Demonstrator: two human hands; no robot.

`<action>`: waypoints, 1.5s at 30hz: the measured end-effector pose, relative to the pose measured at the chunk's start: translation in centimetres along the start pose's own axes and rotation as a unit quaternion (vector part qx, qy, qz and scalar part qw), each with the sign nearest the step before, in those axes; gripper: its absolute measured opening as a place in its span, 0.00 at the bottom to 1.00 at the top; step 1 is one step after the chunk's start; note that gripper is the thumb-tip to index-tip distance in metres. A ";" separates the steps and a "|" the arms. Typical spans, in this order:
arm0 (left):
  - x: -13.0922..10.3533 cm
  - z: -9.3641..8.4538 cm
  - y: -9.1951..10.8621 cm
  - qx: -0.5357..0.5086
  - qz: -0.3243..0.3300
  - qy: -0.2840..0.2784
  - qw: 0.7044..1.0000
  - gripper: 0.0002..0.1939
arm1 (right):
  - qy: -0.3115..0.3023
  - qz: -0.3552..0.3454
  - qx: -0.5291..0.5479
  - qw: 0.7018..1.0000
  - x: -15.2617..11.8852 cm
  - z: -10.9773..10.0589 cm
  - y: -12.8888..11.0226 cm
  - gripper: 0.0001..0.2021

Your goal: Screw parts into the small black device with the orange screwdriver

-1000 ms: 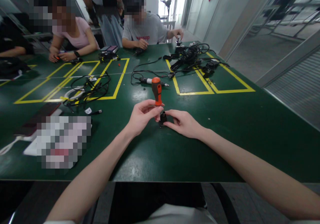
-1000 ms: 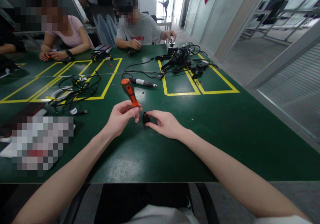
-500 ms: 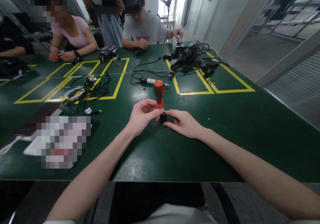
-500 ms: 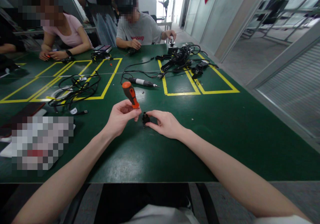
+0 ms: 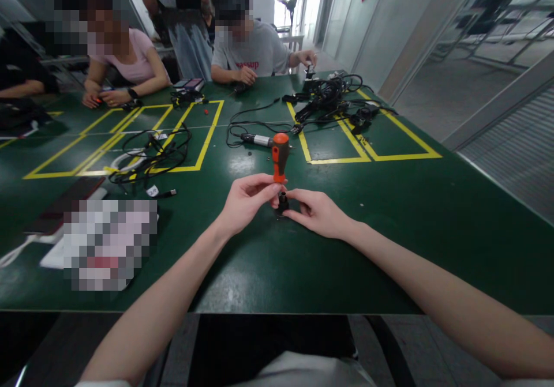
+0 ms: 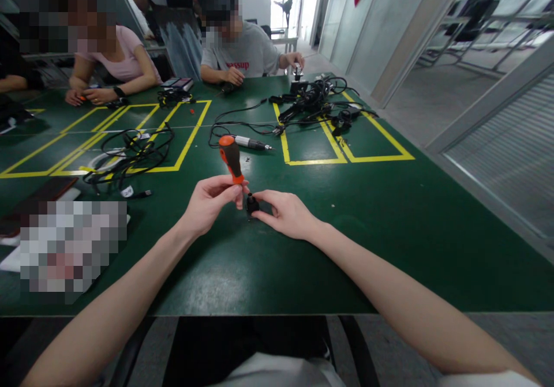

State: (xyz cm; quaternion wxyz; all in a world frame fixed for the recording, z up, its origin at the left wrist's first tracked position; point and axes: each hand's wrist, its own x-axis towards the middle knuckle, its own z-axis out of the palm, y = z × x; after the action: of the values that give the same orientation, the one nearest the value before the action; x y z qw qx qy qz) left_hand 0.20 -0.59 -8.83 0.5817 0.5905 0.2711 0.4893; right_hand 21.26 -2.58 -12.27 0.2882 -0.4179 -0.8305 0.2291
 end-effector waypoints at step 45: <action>0.0 0.0 0.4 -0.001 0.007 -0.033 0.999 0.14 | -0.015 -0.020 -0.001 1.000 0.0 -0.2 0.3 0.23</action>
State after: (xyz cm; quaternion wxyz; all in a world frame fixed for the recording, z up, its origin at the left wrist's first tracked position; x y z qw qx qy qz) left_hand 0.10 -0.71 -8.43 0.5873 0.6077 0.2475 0.4739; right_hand 21.52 -2.42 -12.32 0.2803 -0.3976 -0.8432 0.2288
